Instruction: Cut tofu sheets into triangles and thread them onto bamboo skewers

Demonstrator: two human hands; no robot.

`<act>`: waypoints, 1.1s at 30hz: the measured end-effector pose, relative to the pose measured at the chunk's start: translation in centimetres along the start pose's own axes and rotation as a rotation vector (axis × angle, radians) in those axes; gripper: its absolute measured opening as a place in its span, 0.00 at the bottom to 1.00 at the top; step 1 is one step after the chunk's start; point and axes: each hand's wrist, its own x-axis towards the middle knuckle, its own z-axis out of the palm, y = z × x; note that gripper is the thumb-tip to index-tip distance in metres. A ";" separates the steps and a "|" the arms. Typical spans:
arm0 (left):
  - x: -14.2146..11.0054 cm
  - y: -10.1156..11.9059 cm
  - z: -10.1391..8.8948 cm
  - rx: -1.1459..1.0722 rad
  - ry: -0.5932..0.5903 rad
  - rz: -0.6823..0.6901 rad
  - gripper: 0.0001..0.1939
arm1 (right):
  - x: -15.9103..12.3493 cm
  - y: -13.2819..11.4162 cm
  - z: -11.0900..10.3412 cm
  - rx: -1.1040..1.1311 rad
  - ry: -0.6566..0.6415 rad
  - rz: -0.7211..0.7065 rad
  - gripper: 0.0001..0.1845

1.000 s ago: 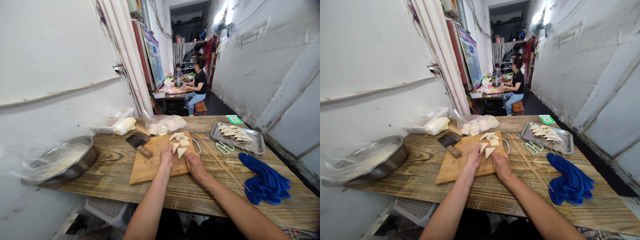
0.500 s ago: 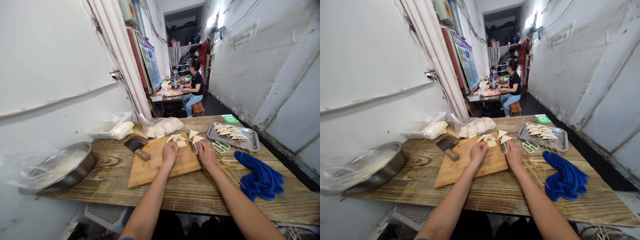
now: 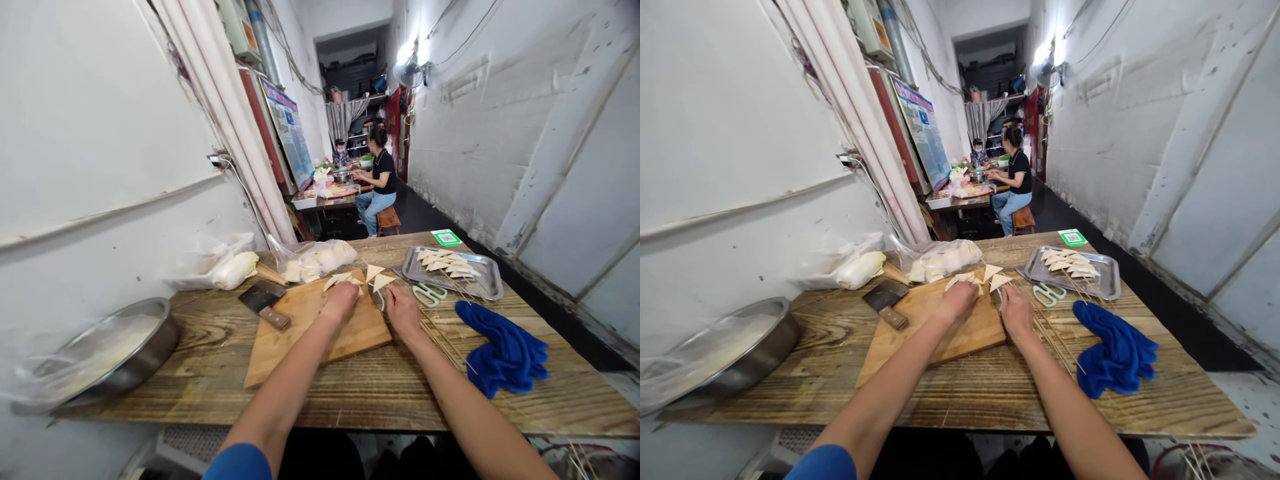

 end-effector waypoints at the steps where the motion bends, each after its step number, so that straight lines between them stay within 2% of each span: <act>1: 0.1 0.0 0.0 0.013 -0.019 0.005 0.11 | 0.0 0.0 0.0 -0.003 -0.001 0.001 0.16; 5: 0.2 0.0 -0.2 0.050 -0.054 0.014 0.11 | 0.0 -0.2 -0.2 -0.015 -0.003 -0.001 0.15; 8: -0.4 -0.2 -1.3 0.090 -0.066 0.041 0.08 | -0.1 0.0 -0.1 -0.014 0.002 -0.008 0.15; 14: -3.7 -1.6 -4.0 0.192 -0.106 0.132 0.02 | -0.3 0.1 0.0 0.014 0.023 -0.011 0.15; 16: -4.6 -2.0 -4.1 0.199 -0.047 0.136 0.05 | -0.4 -0.2 0.0 0.011 0.012 -0.006 0.15; 20: -4.7 -2.3 -3.0 0.279 0.219 -0.101 0.11 | -0.6 -0.7 -0.1 -0.004 -0.068 0.015 0.15; 23: -4.0 -2.2 -2.4 0.350 0.249 -0.237 0.13 | -0.9 -0.9 0.0 -0.009 -0.089 0.019 0.14; 26: -3.9 -2.0 -2.4 0.304 0.223 -0.295 0.12 | -1.1 -0.9 0.1 -0.013 -0.080 0.010 0.14; 29: -4.7 -1.8 -2.3 0.194 0.216 -0.271 0.11 | -1.2 -1.1 0.1 -0.009 -0.085 -0.008 0.13; 33: -6.2 -2.2 -1.5 -0.205 0.291 -0.171 0.13 | -1.5 -1.4 0.1 0.010 -0.110 -0.031 0.13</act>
